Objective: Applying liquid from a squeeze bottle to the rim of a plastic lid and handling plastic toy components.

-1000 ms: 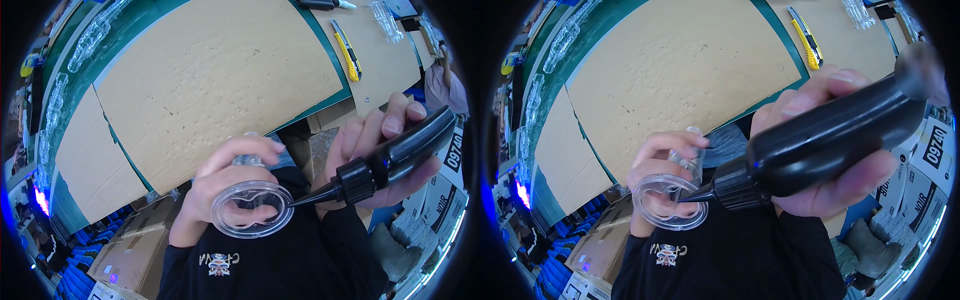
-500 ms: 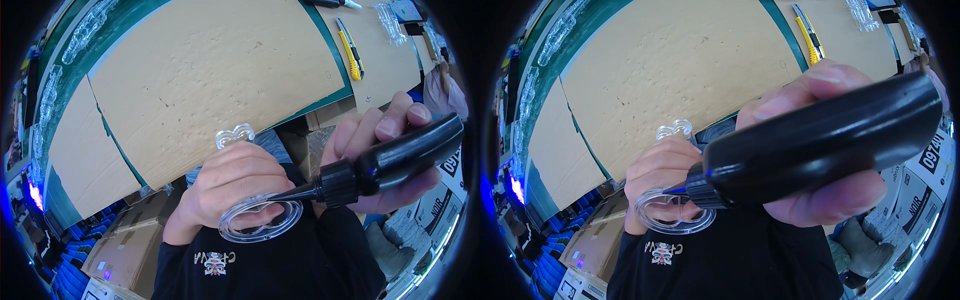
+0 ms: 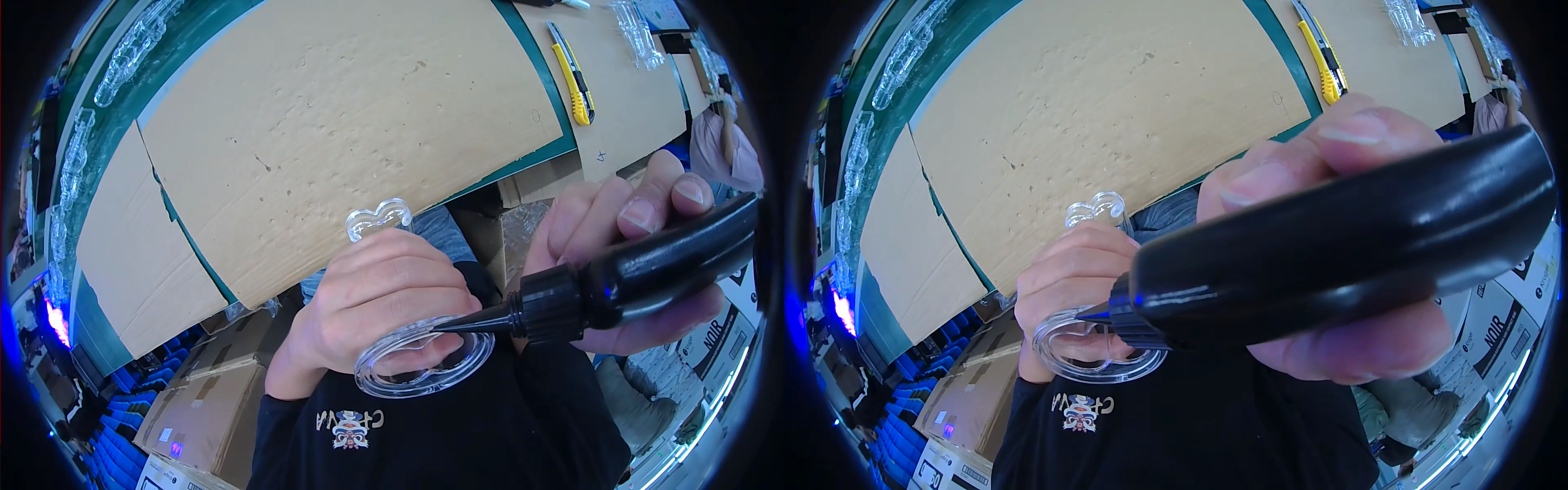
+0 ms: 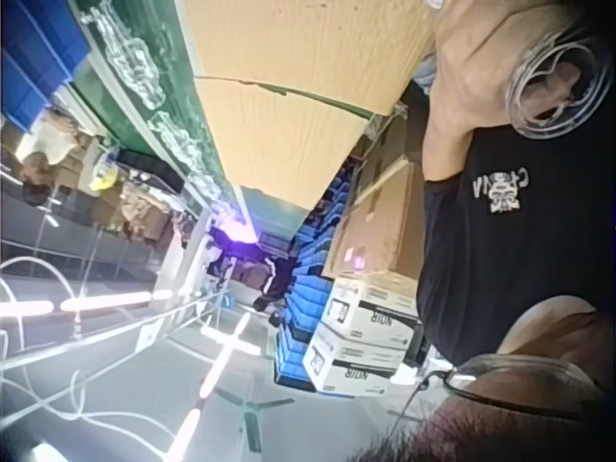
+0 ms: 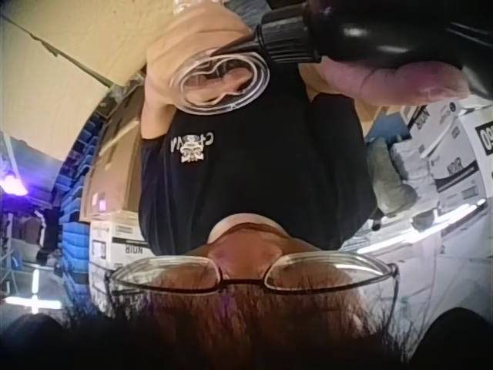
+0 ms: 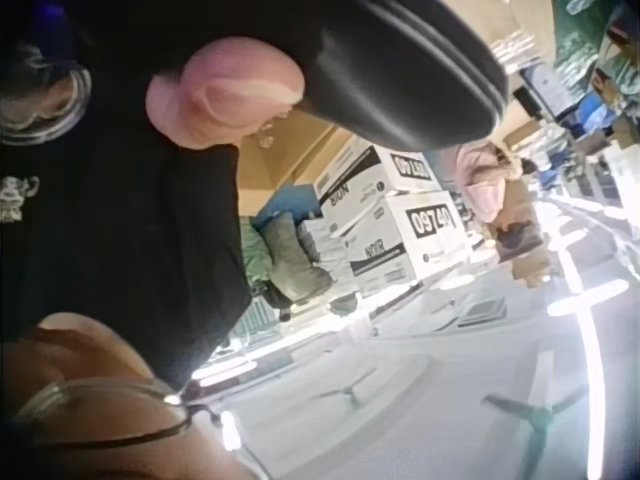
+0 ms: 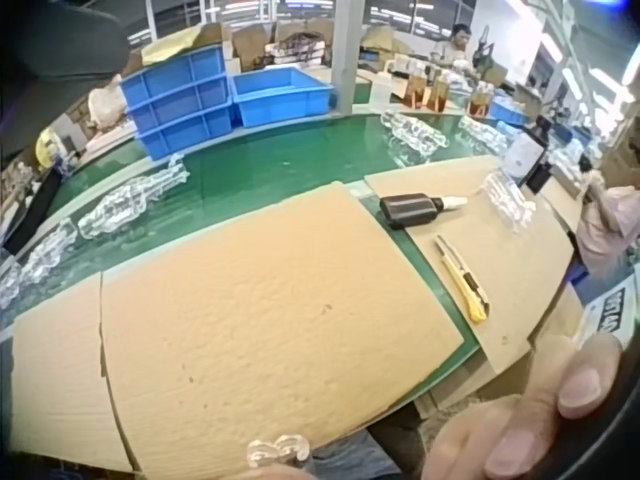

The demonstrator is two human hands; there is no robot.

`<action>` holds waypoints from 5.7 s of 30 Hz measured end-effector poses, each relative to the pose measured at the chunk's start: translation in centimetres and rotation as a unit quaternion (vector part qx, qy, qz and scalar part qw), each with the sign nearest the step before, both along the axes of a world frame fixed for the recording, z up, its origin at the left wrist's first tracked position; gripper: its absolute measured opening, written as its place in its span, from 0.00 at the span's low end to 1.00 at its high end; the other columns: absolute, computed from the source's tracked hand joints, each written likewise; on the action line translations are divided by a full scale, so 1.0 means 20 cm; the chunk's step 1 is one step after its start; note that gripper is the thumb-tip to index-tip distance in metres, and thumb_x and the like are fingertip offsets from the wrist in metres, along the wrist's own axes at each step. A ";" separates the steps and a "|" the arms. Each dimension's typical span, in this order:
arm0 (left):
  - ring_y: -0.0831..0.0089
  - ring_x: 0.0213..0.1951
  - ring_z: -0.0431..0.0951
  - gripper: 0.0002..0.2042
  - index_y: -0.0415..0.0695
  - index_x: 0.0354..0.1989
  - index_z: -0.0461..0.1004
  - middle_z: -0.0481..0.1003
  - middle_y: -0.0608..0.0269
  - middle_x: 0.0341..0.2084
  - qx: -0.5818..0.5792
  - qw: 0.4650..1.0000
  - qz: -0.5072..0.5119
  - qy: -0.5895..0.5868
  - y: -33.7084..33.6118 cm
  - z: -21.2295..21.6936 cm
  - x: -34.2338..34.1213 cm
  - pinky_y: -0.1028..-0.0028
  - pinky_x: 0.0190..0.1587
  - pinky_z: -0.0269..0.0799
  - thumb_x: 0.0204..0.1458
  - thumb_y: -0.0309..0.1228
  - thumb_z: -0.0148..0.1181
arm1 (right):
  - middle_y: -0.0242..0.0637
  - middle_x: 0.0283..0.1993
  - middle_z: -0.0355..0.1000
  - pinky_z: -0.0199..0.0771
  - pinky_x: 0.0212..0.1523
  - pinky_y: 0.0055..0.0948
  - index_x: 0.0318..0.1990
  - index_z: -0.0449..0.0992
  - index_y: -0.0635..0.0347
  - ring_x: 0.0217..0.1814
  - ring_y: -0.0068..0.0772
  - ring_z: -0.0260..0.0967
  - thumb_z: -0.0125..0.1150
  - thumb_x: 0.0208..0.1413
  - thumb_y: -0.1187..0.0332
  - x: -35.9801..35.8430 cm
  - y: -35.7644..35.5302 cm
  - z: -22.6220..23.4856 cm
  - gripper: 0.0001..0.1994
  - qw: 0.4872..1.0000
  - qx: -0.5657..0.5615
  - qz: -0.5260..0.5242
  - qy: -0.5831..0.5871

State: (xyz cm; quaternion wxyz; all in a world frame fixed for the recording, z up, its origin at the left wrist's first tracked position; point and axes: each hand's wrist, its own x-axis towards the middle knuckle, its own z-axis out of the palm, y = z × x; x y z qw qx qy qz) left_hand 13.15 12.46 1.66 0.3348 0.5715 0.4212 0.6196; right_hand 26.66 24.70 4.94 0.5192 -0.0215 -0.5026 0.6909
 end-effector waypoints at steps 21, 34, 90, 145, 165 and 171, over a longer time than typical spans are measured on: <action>0.67 0.33 0.77 0.10 0.42 0.32 0.79 0.78 0.62 0.30 -0.014 1.000 0.016 -0.010 -0.03 0.02 -0.01 0.69 0.39 0.74 0.39 0.26 0.68 | 0.41 0.45 0.65 0.52 0.10 0.14 0.57 0.61 0.64 0.15 0.19 0.58 0.55 0.59 0.51 0.05 0.01 0.02 0.28 0.998 0.054 0.035 -0.007; 0.67 0.33 0.78 0.10 0.43 0.32 0.79 0.79 0.63 0.29 -0.026 0.999 0.022 -0.015 -0.02 0.04 0.00 0.69 0.40 0.74 0.38 0.27 0.68 | 0.41 0.47 0.65 0.54 0.09 0.13 0.58 0.60 0.62 0.15 0.20 0.58 0.56 0.59 0.53 0.10 0.01 0.04 0.27 0.998 0.029 0.052 0.005; 0.64 0.32 0.77 0.16 0.38 0.34 0.78 0.77 0.57 0.31 -0.006 0.995 0.051 -0.085 -0.04 0.00 0.00 0.68 0.38 0.74 0.36 0.32 0.73 | 0.38 0.43 0.66 0.44 0.08 0.16 0.54 0.64 0.62 0.12 0.18 0.48 0.60 0.56 0.53 0.17 -0.08 0.12 0.26 0.999 0.018 -0.013 -0.025; 0.64 0.37 0.73 0.15 0.42 0.33 0.78 0.77 0.62 0.30 -0.059 0.998 0.005 -0.007 -0.03 0.04 -0.01 0.67 0.42 0.70 0.33 0.27 0.70 | 0.40 0.46 0.66 0.60 0.15 0.19 0.57 0.62 0.61 0.18 0.22 0.62 0.54 0.59 0.49 0.07 -0.02 -0.01 0.27 0.998 0.026 -0.049 0.003; 0.65 0.36 0.74 0.16 0.45 0.31 0.78 0.77 0.64 0.30 -0.069 0.997 0.034 -0.012 -0.04 0.04 -0.01 0.68 0.40 0.71 0.29 0.29 0.74 | 0.41 0.47 0.64 0.57 0.12 0.16 0.57 0.61 0.63 0.18 0.21 0.61 0.55 0.60 0.52 0.11 -0.02 0.01 0.26 0.997 0.068 -0.044 -0.004; 0.65 0.35 0.74 0.18 0.45 0.31 0.78 0.77 0.63 0.30 -0.062 0.997 0.043 -0.015 -0.04 0.03 -0.01 0.68 0.39 0.71 0.28 0.30 0.75 | 0.41 0.47 0.64 0.55 0.11 0.15 0.57 0.61 0.63 0.17 0.21 0.60 0.55 0.60 0.53 0.11 -0.02 0.02 0.26 0.998 0.061 -0.033 0.001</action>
